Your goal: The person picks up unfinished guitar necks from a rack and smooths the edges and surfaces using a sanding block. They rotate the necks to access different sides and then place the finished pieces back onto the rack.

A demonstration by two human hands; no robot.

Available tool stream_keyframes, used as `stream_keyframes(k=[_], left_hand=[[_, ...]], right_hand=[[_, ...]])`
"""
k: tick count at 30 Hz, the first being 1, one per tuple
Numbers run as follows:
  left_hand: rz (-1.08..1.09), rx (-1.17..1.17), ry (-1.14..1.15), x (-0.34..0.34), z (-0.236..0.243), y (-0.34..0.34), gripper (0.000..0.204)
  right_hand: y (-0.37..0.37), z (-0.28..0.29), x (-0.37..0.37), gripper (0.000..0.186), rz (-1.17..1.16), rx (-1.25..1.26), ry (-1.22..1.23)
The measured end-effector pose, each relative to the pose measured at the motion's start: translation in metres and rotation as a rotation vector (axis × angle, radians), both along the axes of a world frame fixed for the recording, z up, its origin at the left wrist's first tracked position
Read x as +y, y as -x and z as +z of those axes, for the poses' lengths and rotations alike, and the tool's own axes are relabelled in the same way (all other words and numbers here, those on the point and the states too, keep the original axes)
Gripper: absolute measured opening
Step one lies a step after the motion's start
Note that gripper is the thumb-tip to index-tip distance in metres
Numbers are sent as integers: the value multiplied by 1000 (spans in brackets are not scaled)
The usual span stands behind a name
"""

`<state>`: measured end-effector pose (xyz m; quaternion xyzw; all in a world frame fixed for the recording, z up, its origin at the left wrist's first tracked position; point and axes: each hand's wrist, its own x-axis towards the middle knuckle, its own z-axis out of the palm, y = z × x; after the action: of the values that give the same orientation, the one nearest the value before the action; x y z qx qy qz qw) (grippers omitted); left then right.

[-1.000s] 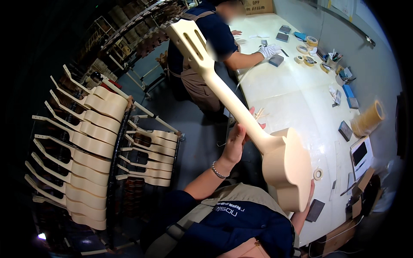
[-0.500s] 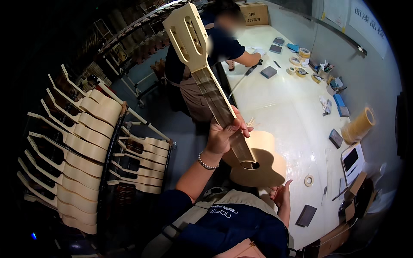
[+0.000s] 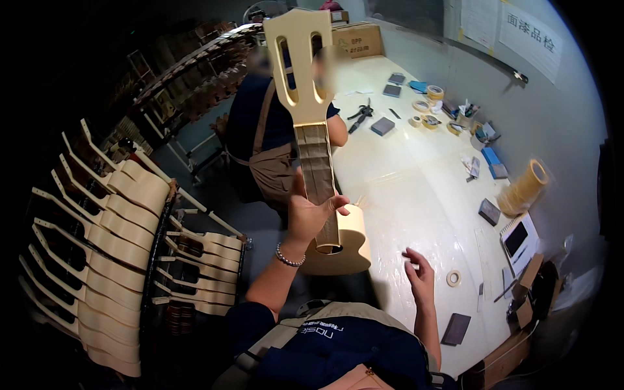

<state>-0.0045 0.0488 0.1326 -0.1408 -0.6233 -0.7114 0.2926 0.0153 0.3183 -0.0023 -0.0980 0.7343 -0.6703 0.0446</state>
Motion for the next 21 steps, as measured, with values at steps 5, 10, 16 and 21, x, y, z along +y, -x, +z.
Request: stream_keyframes(k=[5,10,16,21], left_hand=[[97,180,458,43,25,13,42],[-51,351,854,71,46,33,52],[15,323,534,86,87,34,43],[-139,187,465,88,103,42,20]], right_hand=[[23,134,-36,71,282,646,-311],[47,147,-47,51,279,514,-253],[53,122,-35,45,39,441,-285],[52,116,-35,44,25,378,-289]])
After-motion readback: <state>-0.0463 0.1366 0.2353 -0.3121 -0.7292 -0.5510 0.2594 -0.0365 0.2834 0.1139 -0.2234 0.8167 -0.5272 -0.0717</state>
